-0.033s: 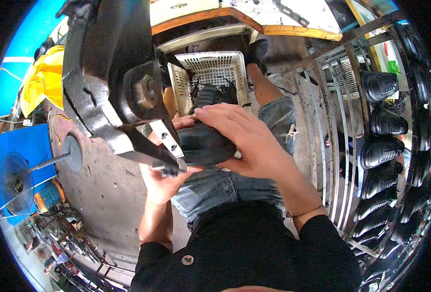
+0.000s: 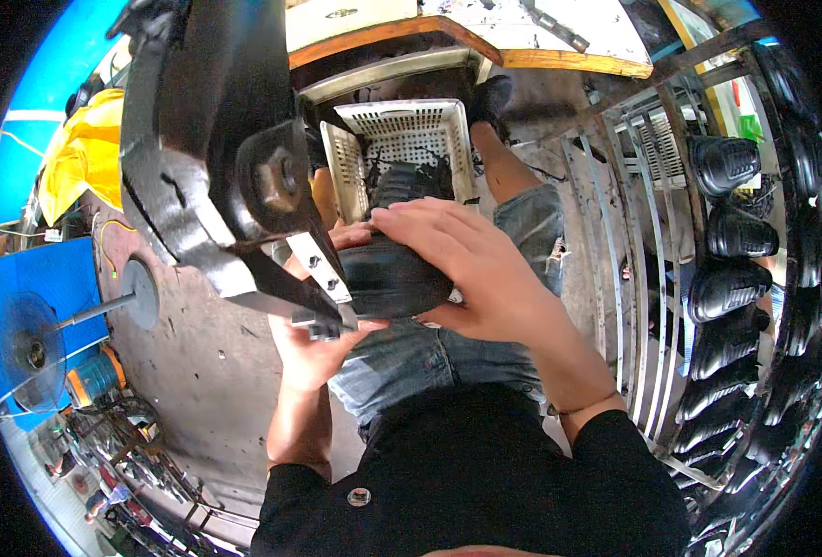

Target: Attaching and inspecting soles on shoes using an industrial manufacturing machine.

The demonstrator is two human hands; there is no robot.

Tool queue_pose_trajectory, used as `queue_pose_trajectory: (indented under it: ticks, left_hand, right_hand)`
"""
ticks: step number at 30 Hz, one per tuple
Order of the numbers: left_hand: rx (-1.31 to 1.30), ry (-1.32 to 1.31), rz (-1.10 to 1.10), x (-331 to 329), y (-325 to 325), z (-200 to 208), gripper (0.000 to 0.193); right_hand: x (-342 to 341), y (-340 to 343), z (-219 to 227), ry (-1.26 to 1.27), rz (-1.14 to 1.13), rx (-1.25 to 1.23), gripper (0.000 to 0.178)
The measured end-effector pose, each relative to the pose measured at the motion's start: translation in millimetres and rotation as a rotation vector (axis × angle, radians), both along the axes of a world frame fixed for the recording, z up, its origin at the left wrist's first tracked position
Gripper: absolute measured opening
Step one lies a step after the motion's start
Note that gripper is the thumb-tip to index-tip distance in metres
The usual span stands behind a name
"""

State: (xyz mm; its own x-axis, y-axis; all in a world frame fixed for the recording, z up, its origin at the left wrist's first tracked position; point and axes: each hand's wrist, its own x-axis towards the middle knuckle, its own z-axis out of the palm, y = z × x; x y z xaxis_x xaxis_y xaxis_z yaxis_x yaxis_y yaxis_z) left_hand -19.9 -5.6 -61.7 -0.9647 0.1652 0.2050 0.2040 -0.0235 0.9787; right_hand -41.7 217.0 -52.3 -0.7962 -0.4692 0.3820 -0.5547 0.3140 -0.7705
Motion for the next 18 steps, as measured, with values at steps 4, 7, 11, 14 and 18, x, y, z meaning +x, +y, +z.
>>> queue_pose_trajectory:
  ticks: [4, 7, 11, 14, 18]
  left_hand:
    - [-0.002, -0.028, 0.003, 1, 0, -4, 0.071]
    - [0.032, -0.146, 0.041, 10, 2, -2, 0.073]
    - [0.066, -0.269, 0.113, 17, 2, -5, 0.072]
    - [0.101, -0.293, 0.113, 14, 5, -2, 0.075]
    - [0.029, -0.274, 0.117, 18, -5, -10, 0.076]
  right_hand:
    - [-1, 3, 12, 0.026, -0.017, 0.129, 0.095]
    - [-3, 7, 22, 0.044, -0.002, 0.178, 0.096]
    - [-6, 7, 31, 0.052, -0.003, 0.215, 0.094]
    - [-8, 7, 40, 0.048, 0.005, 0.294, 0.089]
    - [-10, 3, 46, 0.079, 0.004, 0.352, 0.085]
